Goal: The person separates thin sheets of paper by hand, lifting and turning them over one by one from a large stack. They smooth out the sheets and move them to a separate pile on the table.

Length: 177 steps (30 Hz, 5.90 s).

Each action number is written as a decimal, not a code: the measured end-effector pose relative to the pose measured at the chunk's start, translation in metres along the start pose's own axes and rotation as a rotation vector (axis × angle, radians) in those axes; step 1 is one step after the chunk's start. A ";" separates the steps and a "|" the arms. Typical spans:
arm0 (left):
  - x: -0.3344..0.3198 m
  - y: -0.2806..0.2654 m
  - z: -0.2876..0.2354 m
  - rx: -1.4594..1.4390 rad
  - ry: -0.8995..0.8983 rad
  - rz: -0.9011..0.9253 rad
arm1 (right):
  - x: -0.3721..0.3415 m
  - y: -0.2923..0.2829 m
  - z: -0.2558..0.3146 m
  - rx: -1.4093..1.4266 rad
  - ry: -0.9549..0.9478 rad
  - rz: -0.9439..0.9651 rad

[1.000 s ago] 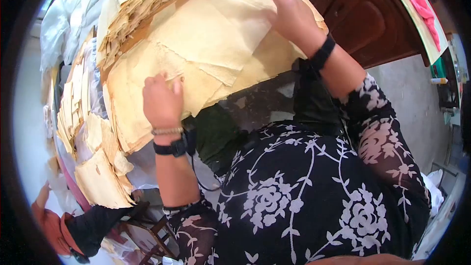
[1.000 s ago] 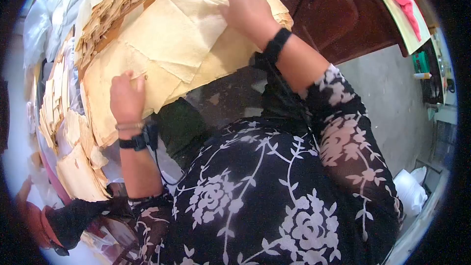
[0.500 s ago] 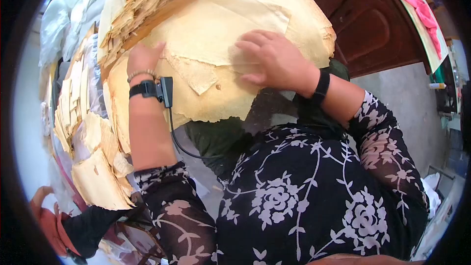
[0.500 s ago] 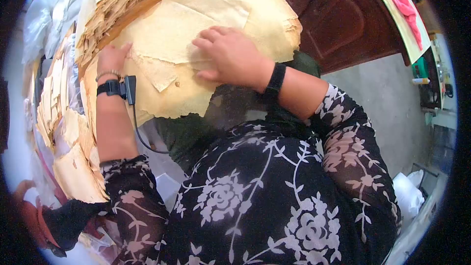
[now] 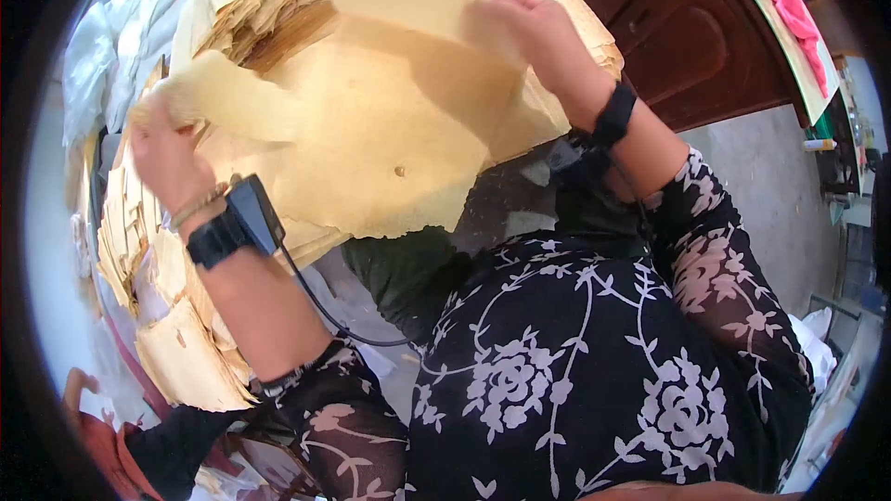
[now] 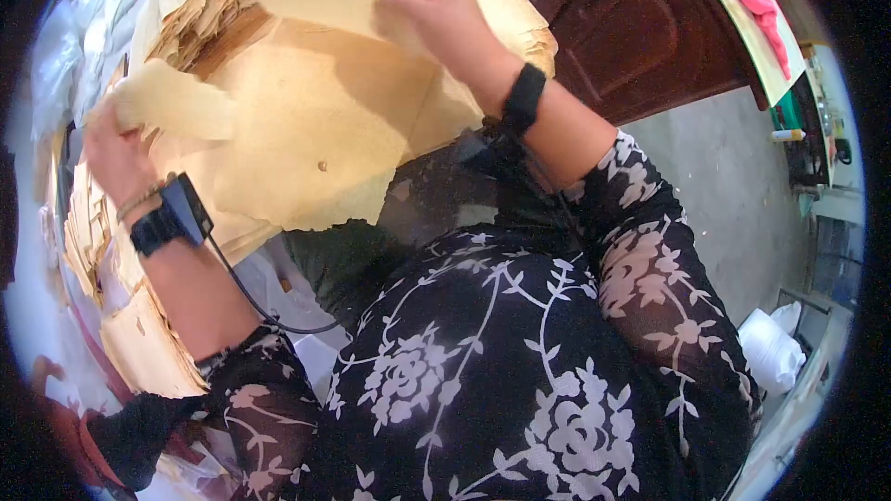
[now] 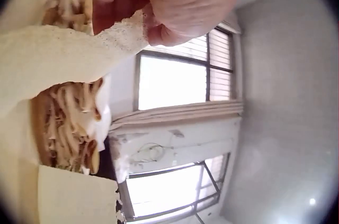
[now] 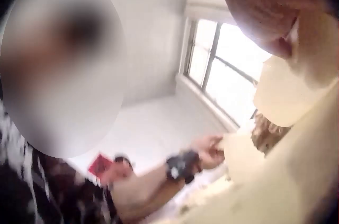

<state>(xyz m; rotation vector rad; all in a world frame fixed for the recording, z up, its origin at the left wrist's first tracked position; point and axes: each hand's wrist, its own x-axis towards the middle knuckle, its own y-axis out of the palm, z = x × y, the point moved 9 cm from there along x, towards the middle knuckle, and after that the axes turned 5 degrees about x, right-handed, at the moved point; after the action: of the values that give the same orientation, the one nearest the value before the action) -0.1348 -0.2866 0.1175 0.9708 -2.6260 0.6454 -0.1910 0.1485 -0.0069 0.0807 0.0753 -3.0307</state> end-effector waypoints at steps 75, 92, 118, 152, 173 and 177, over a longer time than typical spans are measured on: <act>-0.252 0.208 -0.086 0.784 0.640 0.296 | -0.070 -0.006 -0.050 0.467 0.671 0.209; -0.270 0.196 -0.067 0.815 0.801 0.455 | -0.027 -0.046 -0.045 -0.105 0.345 -0.073; -0.292 0.073 -0.019 0.995 0.769 0.674 | -0.133 0.031 0.000 -0.851 -0.704 0.322; -0.243 0.075 -0.068 0.436 0.278 1.010 | -0.092 -0.030 -0.021 -0.264 -0.469 0.420; -0.194 0.106 0.021 0.790 0.095 0.335 | -0.080 -0.030 0.023 -0.851 -0.375 -0.180; -0.198 0.104 0.005 0.833 0.088 0.279 | -0.102 0.015 0.015 -0.934 -0.732 0.283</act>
<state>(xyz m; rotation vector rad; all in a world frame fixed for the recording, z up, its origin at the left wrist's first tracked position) -0.0579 -0.1106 0.0033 0.7090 -2.4236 1.8874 -0.0891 0.1439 0.0131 -0.9567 1.2193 -2.2642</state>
